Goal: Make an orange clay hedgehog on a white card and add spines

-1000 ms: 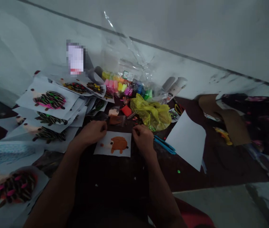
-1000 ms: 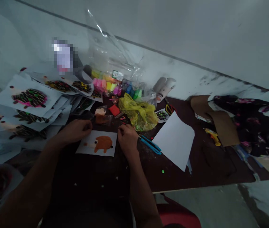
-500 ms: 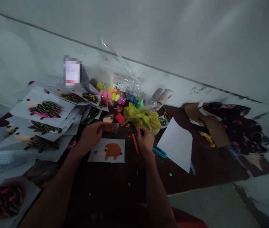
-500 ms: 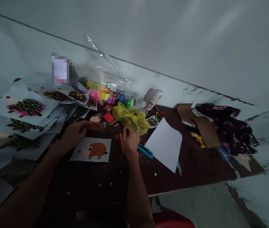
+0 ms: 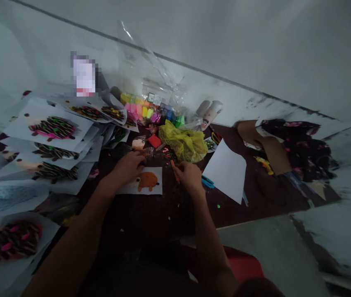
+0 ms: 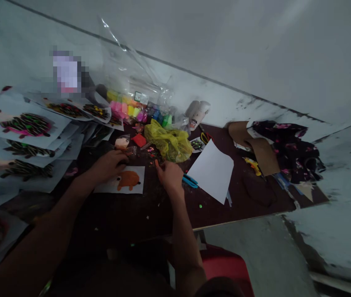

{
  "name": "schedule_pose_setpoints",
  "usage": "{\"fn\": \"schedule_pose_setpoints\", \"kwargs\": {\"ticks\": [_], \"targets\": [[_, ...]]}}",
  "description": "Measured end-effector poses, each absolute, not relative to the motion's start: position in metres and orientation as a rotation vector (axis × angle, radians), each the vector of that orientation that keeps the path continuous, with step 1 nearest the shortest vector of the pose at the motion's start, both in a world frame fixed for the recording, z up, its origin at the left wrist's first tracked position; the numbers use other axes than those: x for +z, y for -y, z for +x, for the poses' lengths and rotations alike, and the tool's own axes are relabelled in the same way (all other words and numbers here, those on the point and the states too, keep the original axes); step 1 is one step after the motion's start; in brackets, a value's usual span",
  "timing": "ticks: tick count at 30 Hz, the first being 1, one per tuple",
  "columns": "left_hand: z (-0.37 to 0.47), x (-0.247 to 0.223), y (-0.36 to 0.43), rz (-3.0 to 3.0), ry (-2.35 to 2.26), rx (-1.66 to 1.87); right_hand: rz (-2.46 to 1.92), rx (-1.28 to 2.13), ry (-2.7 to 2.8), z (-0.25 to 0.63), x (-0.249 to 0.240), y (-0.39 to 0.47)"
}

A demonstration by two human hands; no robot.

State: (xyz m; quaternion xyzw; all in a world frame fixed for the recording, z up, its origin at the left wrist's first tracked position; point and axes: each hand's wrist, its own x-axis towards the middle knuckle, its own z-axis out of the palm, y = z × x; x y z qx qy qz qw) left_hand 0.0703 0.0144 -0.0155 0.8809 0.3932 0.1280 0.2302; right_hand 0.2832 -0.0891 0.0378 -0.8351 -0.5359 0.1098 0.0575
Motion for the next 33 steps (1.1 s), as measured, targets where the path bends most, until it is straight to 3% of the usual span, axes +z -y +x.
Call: {"fn": "schedule_pose_setpoints", "kwargs": {"ticks": [9, 17, 24, 33], "targets": [[0.069, -0.012, -0.016, 2.457, -1.088, 0.288, -2.736, 0.190, 1.644, 0.293, 0.051, 0.109], [0.070, -0.014, -0.013, 2.369, -1.215, 0.463, -2.478, 0.226, 1.819, 0.276, 0.041, 0.078], [0.066, -0.010, -0.018, 2.335, -1.039, 0.228, -2.495, 0.322, 1.880, 0.270, 0.024, 0.057], [0.066, -0.009, -0.016, 2.320, -1.072, 0.267, -2.310, 0.346, 1.798, 0.282, 0.021, 0.056]]}}
